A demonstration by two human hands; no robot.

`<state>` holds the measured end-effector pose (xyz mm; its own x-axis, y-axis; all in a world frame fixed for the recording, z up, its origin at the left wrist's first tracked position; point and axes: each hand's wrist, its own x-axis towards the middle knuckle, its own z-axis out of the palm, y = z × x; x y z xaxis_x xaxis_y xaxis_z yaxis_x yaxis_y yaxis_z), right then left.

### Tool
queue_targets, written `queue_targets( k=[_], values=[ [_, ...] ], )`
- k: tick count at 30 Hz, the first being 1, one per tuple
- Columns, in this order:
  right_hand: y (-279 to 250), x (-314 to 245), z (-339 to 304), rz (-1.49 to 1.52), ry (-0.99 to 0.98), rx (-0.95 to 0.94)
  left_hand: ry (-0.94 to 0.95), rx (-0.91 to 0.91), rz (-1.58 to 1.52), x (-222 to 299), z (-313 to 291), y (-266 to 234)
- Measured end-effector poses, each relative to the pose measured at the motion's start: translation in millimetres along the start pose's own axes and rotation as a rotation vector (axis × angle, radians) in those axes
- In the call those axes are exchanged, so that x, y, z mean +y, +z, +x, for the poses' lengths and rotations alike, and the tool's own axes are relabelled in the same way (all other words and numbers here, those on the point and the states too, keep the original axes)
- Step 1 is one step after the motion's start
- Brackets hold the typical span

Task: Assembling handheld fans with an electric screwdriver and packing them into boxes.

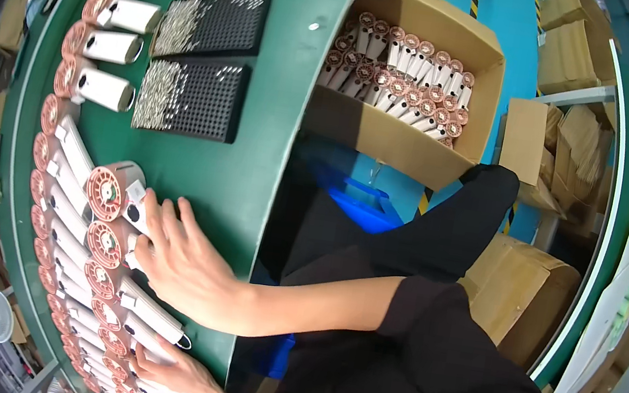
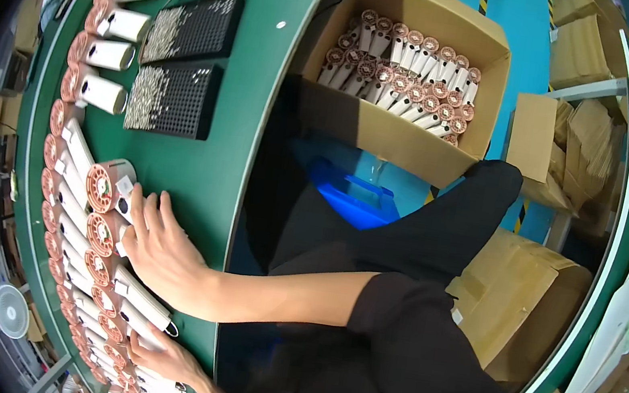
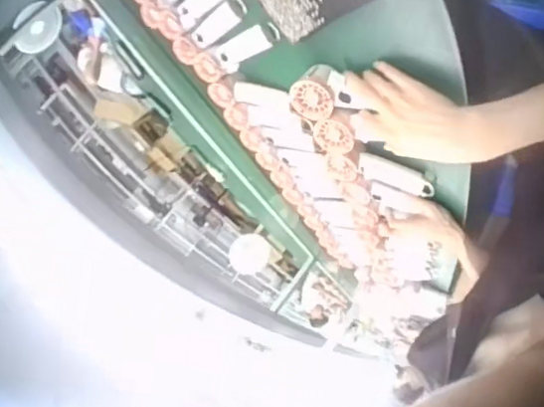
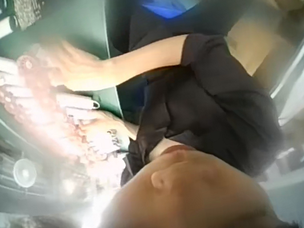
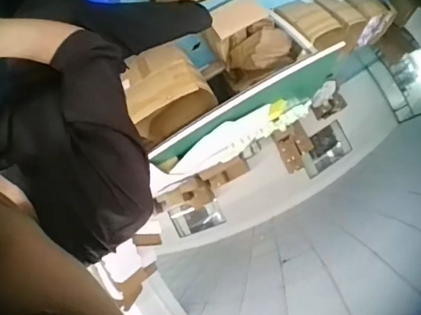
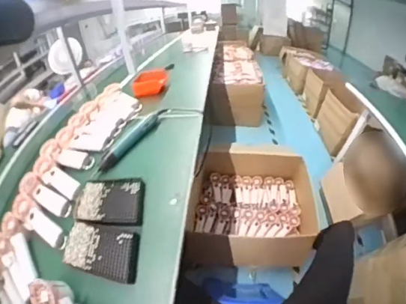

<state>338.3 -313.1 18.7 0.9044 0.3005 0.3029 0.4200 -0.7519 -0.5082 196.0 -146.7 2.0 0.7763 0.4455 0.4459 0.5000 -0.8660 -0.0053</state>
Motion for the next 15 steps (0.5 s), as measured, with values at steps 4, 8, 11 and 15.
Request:
queue_targets(
  k=[4, 8, 11, 15],
  values=[
    [10, -7, 4, -0.030, 0.001, 0.054, -0.007, 0.039, 0.008, -12, -5, 1],
    [0, 4, 8, -0.032, -0.032, -0.009, -0.020, 0.058, -0.197, -11, -13, 2],
    [-11, 20, 15, 0.050, -0.051, -0.130, -0.058, -0.031, -0.188, -9, -11, 6],
    [-22, 31, 10, 0.133, -0.098, -0.002, -0.082, -0.145, -0.145, 10, -2, -21]
  ],
)
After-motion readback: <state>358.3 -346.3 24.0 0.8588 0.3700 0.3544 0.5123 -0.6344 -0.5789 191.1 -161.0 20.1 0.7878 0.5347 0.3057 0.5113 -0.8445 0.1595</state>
